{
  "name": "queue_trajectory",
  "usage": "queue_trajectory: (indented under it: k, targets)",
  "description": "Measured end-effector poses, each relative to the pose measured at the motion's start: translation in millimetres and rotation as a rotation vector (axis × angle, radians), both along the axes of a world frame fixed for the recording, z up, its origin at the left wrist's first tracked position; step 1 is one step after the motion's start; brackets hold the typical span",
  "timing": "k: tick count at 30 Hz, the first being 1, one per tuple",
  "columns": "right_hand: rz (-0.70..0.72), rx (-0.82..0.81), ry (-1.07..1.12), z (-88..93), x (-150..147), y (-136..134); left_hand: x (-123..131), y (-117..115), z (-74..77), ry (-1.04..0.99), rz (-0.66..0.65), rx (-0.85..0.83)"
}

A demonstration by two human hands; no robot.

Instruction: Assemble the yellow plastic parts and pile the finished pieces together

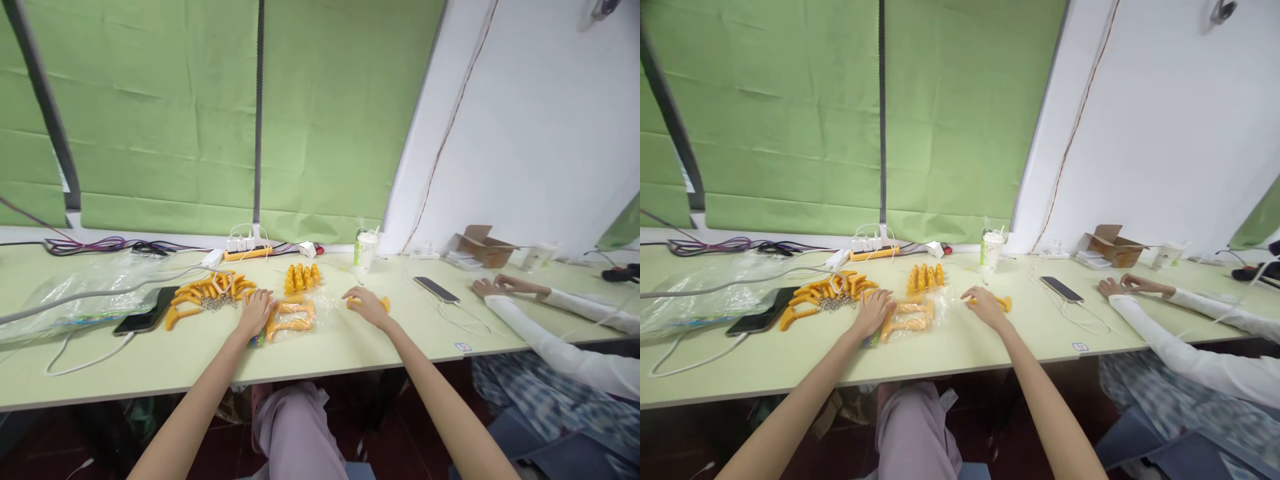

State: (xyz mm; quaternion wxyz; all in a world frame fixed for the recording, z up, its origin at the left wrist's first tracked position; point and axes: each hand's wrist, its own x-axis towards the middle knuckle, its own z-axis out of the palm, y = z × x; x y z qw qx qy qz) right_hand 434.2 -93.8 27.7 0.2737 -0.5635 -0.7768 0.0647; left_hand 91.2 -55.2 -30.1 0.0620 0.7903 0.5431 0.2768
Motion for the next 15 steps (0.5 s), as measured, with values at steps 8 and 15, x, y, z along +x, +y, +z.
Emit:
queue_trajectory:
  k: [8, 15]
  targets:
    - [0.392, -0.211, 0.120, -11.8, -92, 49, -1, -2, -3.8, 0.139, -0.233, -0.047]
    - [0.263, -0.007, 0.078, -28.0, -85, 19, 0, -2, 1.6, 0.132, -0.236, -0.081]
